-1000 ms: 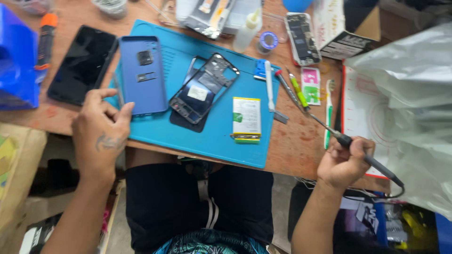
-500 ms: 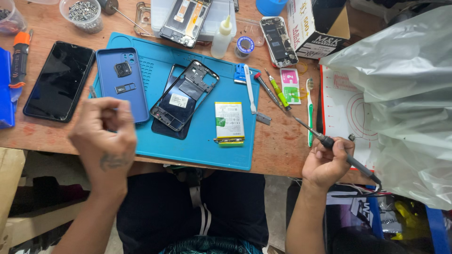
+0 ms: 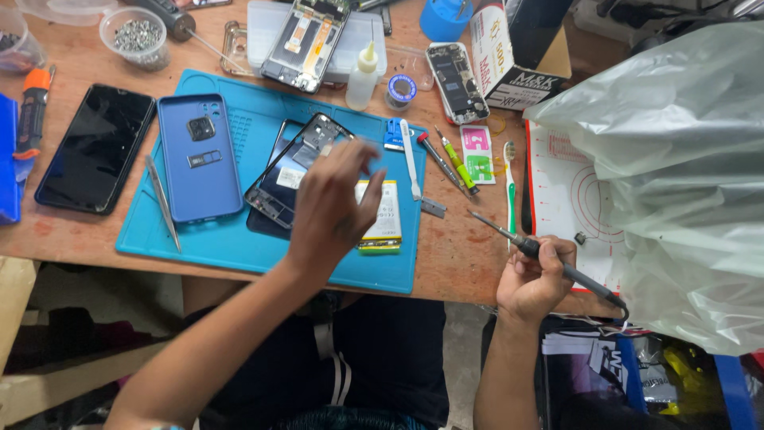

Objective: The person solders a connector onto a smartphone battery using a soldering iron and solder wire. They hold the battery steady with one hand while applying heat and solder with the other, working on the connector terminals.

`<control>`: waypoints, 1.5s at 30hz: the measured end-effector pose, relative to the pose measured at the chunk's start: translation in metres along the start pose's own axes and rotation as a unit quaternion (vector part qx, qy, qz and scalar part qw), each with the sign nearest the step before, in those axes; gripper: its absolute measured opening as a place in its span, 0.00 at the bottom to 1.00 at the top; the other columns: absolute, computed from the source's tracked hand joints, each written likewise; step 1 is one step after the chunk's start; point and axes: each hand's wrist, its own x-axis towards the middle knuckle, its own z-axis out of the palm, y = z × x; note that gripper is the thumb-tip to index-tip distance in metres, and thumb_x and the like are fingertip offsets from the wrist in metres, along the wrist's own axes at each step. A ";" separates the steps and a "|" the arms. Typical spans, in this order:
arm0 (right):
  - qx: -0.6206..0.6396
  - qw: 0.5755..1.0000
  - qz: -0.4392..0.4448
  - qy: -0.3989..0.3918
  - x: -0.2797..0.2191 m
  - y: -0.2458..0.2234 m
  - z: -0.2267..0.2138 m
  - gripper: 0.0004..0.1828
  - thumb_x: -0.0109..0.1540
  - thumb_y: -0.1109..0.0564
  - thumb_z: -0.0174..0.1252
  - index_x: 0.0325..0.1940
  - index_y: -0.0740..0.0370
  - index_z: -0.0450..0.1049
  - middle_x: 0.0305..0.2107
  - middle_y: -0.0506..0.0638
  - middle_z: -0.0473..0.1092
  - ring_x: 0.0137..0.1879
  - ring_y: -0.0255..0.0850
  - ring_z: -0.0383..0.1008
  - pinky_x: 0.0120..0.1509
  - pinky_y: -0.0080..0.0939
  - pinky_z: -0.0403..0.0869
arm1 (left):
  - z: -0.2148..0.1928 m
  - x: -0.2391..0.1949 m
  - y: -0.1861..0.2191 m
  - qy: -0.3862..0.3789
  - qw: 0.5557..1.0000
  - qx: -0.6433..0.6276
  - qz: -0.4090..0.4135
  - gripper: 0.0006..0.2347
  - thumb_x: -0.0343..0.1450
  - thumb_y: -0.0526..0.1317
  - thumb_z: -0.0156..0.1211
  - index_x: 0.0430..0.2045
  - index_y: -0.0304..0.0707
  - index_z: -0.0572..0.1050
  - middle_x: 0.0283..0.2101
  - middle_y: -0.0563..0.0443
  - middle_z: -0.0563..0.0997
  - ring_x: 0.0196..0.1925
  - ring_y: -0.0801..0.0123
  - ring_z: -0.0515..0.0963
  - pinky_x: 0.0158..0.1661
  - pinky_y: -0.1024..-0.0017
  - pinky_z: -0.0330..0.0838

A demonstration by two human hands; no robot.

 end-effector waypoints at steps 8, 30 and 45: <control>0.014 1.000 0.000 0.019 -0.001 0.002 -0.001 0.05 0.66 0.60 0.57 0.40 0.61 0.67 0.25 0.51 0.66 0.25 0.35 0.59 0.38 0.37 0.64 | 0.126 0.112 -0.053 -0.010 0.968 0.248 0.046 0.10 0.64 0.28 0.58 0.37 0.31 0.72 0.39 0.38 0.79 0.43 0.51 0.80 0.45 0.60 0.71; -0.005 1.000 -0.011 -0.011 0.001 0.001 -0.003 0.06 0.68 0.58 0.53 0.40 0.62 0.65 0.23 0.50 0.63 0.27 0.37 0.58 0.43 0.42 0.67 | 0.084 0.090 -0.032 0.085 0.992 -0.076 0.048 0.04 0.67 0.25 0.56 0.27 0.30 0.78 0.30 0.39 0.81 0.35 0.49 0.80 0.40 0.56 0.73; -0.023 0.998 -0.001 -0.064 0.005 -0.004 0.005 0.12 0.68 0.58 0.61 0.37 0.63 0.66 0.24 0.53 0.67 0.25 0.36 0.63 0.35 0.34 0.64 | -0.018 -0.015 -0.021 -0.104 0.882 -0.386 -0.250 0.08 0.70 0.34 0.59 0.36 0.28 0.83 0.34 0.50 0.87 0.35 0.79 0.86 0.39 0.81 0.82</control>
